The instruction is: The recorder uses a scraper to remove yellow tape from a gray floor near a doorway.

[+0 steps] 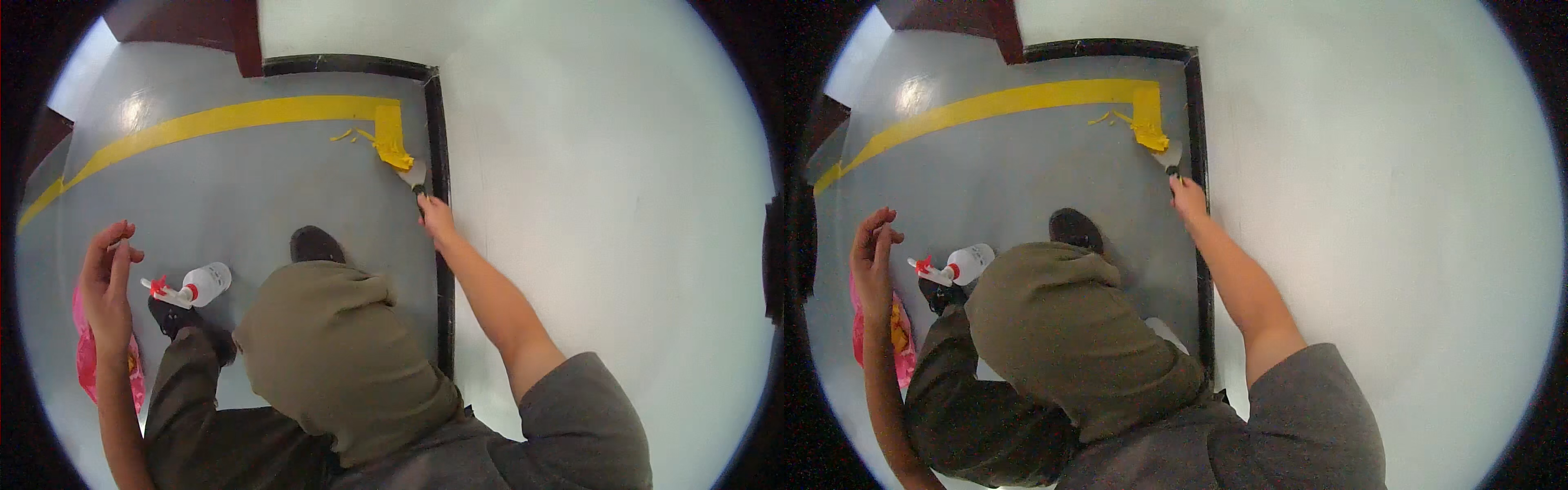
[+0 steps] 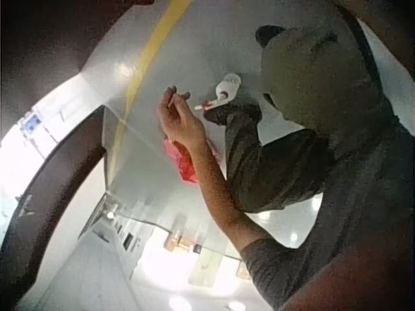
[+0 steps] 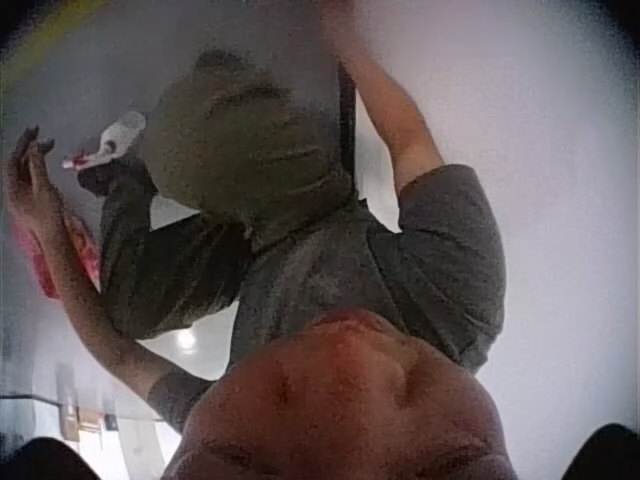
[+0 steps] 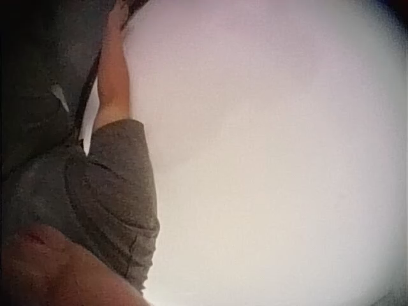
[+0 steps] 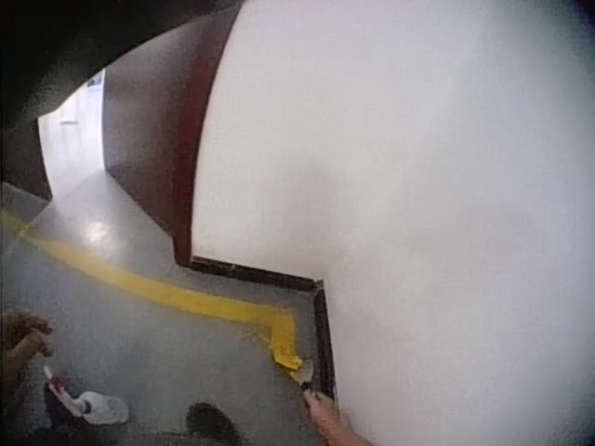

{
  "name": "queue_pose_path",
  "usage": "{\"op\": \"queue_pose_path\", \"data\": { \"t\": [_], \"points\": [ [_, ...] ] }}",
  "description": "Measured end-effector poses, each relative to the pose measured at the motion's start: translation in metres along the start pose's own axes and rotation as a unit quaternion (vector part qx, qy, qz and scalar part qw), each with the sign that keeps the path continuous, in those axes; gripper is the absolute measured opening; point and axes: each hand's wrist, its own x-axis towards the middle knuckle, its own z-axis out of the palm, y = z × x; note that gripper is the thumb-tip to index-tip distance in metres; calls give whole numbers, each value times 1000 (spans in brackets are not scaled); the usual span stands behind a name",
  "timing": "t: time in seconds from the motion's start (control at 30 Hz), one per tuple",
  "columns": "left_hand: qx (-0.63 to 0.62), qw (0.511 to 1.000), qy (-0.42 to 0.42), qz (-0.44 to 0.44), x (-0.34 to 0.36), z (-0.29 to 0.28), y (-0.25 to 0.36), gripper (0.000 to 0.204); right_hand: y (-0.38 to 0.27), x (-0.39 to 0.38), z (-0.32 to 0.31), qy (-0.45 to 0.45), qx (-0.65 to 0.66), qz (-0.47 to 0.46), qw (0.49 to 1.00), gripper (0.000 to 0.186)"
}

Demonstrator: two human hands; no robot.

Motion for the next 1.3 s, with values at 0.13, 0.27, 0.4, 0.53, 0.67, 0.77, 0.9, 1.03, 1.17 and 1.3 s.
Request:
{"op": "queue_pose_path", "data": {
  "t": [0.13, 0.27, 0.4, 0.53, 0.67, 0.77, 0.9, 1.03, 1.17, 1.3],
  "points": [
    [-16, 1000, 17, -20, -2, 3, 6, 24, 73, -61, -8, 20, 65, -36, 997, 28],
    [-20, 1000, -5, -4, -2, -1, 4, 24, 131, -121, -2, -9, -20, 45, 999, 27],
    [8, 1000, 8, -8, -6, -5, 9, 26, 128, -67, 8, 5, 2, -17, 1000, 30],
    [-7, 1000, 11, -7, -5, 0, 7, 24, 26, 19, 3, 1, 32, 33, 999, 29],
    [-18, 1000, 13, -9, -7, -3, 6, 24, -14, 36, 4, -37, 2, 53, 998, 38],
    [-21, 1000, 12, -4, -2, -1, 5, 24, 18, -1, 3, -8, 14, 1, 1000, 38],
    [-14, 999, 20, -22, -3, -4, 5, 24, 76, -43, 11, -23, 34, -10, 999, 38],
    [-8, 1000, 5, -7, -6, -9, -5, 24, 57, -21, 34, -6, 11, 4, 1000, 40],
    [4, 1000, -1, -30, -6, 5, 2, 24, -25, 47, 38, 34, 24, -21, 999, 39],
    [4, 1000, -3, -16, -8, -1, 1, 23, -49, 47, 37, -24, -52, 1, 998, 36]
  ]
}}
